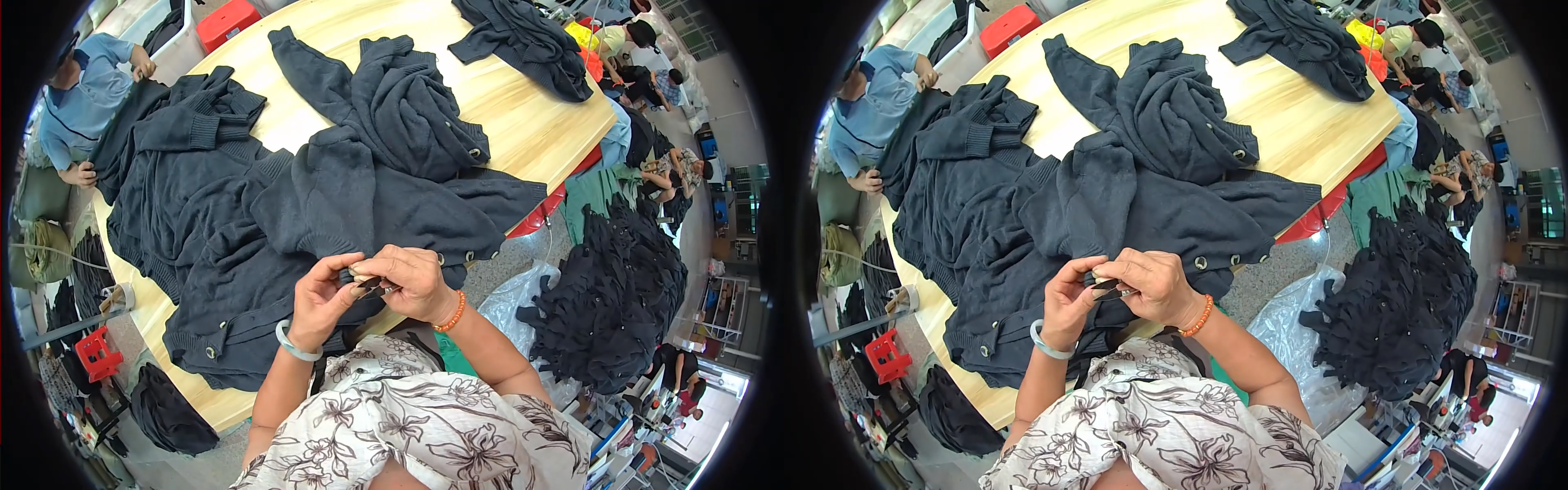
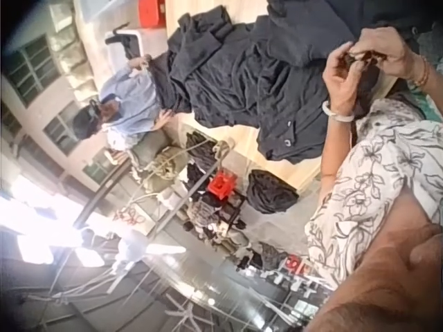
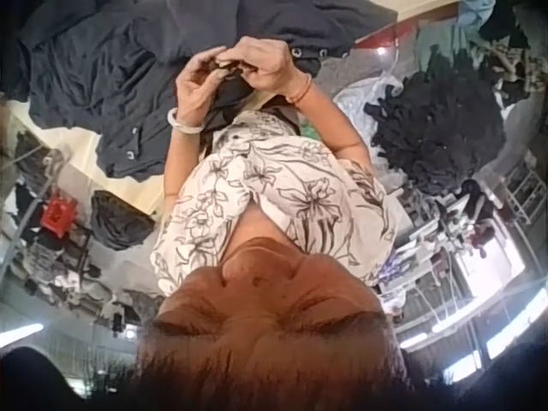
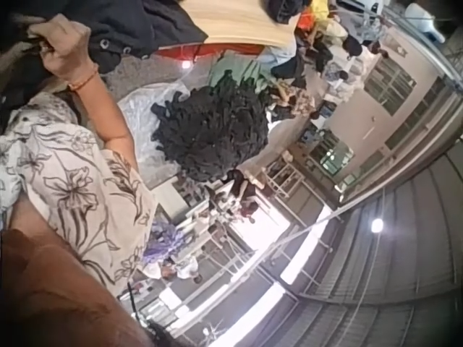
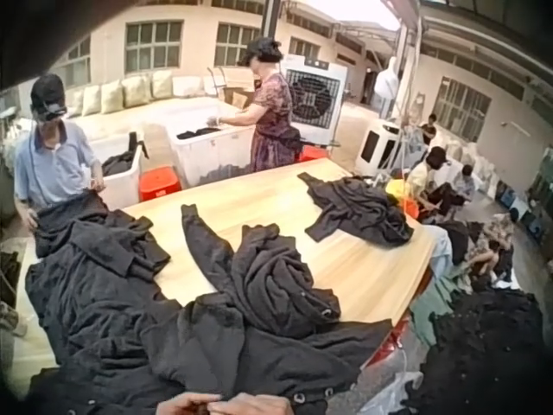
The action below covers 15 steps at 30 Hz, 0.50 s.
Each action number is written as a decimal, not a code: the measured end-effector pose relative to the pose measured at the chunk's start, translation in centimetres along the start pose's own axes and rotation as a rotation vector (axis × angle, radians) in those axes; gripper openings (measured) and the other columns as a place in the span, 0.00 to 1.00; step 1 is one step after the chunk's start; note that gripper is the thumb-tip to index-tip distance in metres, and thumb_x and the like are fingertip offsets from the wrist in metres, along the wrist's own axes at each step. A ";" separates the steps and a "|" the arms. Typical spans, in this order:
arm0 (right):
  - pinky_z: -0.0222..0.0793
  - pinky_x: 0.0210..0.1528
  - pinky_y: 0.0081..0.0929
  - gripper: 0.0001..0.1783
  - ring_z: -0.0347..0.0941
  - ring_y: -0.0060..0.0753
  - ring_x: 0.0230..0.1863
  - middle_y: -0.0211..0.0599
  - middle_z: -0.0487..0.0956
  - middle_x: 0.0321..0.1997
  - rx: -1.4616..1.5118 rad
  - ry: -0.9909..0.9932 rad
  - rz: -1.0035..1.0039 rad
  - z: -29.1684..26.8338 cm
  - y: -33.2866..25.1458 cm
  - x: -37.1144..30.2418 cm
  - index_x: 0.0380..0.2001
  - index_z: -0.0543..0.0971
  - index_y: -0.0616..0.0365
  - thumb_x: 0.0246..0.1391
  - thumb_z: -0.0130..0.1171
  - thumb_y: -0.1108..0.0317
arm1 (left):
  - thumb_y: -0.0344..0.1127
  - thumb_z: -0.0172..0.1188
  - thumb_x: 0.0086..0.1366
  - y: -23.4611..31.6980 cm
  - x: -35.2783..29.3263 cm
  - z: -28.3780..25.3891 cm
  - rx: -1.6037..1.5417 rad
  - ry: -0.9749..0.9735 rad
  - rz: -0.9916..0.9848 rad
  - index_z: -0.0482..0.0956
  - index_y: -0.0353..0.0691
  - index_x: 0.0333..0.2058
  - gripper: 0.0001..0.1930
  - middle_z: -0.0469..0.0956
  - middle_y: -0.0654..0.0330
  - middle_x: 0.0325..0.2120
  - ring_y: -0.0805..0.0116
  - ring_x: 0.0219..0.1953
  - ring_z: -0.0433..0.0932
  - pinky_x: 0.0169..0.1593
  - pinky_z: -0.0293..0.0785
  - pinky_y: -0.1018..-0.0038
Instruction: Trimming excess material and threads from black garments using scissors near metal eyelets.
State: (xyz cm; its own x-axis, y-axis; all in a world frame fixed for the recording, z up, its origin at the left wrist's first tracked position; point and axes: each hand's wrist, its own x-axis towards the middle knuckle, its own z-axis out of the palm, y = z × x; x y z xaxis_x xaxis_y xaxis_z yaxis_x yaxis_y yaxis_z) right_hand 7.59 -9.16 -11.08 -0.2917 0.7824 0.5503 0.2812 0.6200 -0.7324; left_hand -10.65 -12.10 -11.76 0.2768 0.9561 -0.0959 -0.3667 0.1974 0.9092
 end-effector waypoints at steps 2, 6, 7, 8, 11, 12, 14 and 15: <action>0.68 0.23 0.22 0.23 0.73 0.27 0.23 0.33 0.77 0.27 0.071 0.013 0.098 0.2 -0.4 0.0 0.41 0.81 0.58 0.36 0.65 0.82 | 0.22 0.60 0.62 -1.1 -0.2 -0.7 -0.189 0.071 -0.066 0.73 0.29 0.51 0.17 0.79 0.56 0.43 0.71 0.44 0.78 0.51 0.76 0.77; 0.67 0.29 0.18 0.24 0.71 0.22 0.29 0.32 0.74 0.34 0.147 0.008 0.364 0.4 -1.7 -0.1 0.46 0.79 0.60 0.41 0.70 0.77 | 0.20 0.60 0.62 -1.5 -0.7 -0.2 -0.179 0.195 0.006 0.75 0.28 0.51 0.17 0.79 0.56 0.44 0.73 0.44 0.78 0.51 0.74 0.79; 0.66 0.31 0.18 0.25 0.69 0.21 0.30 0.32 0.73 0.35 0.188 -0.001 0.405 0.4 -1.7 -0.3 0.47 0.79 0.61 0.41 0.70 0.77 | 0.19 0.59 0.62 -1.5 -0.7 0.1 -0.110 0.216 0.035 0.75 0.28 0.51 0.18 0.79 0.56 0.45 0.73 0.45 0.78 0.51 0.74 0.79; 0.65 0.32 0.17 0.24 0.67 0.19 0.32 0.32 0.71 0.35 0.194 -0.027 0.454 0.3 -1.9 -0.5 0.47 0.79 0.62 0.43 0.69 0.78 | 0.18 0.59 0.61 -1.5 -0.8 0.3 -0.041 0.236 0.065 0.74 0.28 0.52 0.19 0.78 0.56 0.47 0.73 0.45 0.78 0.51 0.73 0.80; 0.64 0.32 0.17 0.21 0.67 0.19 0.31 0.32 0.71 0.36 0.247 -0.019 0.469 0.3 -1.8 -0.8 0.47 0.80 0.62 0.45 0.66 0.79 | 0.18 0.57 0.62 -1.2 -0.7 0.4 0.052 0.201 0.083 0.73 0.28 0.55 0.20 0.78 0.56 0.48 0.73 0.46 0.77 0.51 0.72 0.80; 0.64 0.32 0.17 0.21 0.67 0.19 0.31 0.32 0.71 0.36 0.246 -0.018 0.469 0.3 -1.8 -0.7 0.47 0.80 0.62 0.45 0.66 0.79 | 0.19 0.56 0.64 -1.1 -0.7 0.4 0.080 0.192 0.080 0.72 0.28 0.55 0.20 0.78 0.56 0.48 0.74 0.46 0.77 0.51 0.73 0.80; 0.63 0.32 0.15 0.19 0.66 0.17 0.31 0.30 0.71 0.36 0.284 -0.055 0.525 0.2 -1.8 -0.4 0.46 0.80 0.62 0.47 0.63 0.81 | 0.22 0.55 0.65 -0.6 -0.7 0.6 0.037 0.196 0.051 0.72 0.29 0.56 0.19 0.78 0.56 0.48 0.74 0.46 0.77 0.51 0.73 0.79; 0.63 0.32 0.15 0.19 0.66 0.17 0.31 0.30 0.71 0.36 0.284 -0.054 0.524 0.4 -1.5 -0.5 0.46 0.80 0.62 0.47 0.63 0.81 | 0.24 0.54 0.67 -0.5 -0.6 0.6 -0.006 0.201 0.023 0.72 0.29 0.56 0.19 0.78 0.56 0.48 0.74 0.46 0.77 0.51 0.73 0.79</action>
State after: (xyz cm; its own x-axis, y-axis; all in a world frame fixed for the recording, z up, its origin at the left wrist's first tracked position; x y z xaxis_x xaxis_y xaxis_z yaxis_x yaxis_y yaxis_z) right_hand 6.97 -10.52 -10.44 -0.2280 0.9711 0.0709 0.1474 0.1064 -0.9833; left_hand -10.08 -12.95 -11.90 0.0858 0.9842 -0.1548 -0.3762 0.1759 0.9097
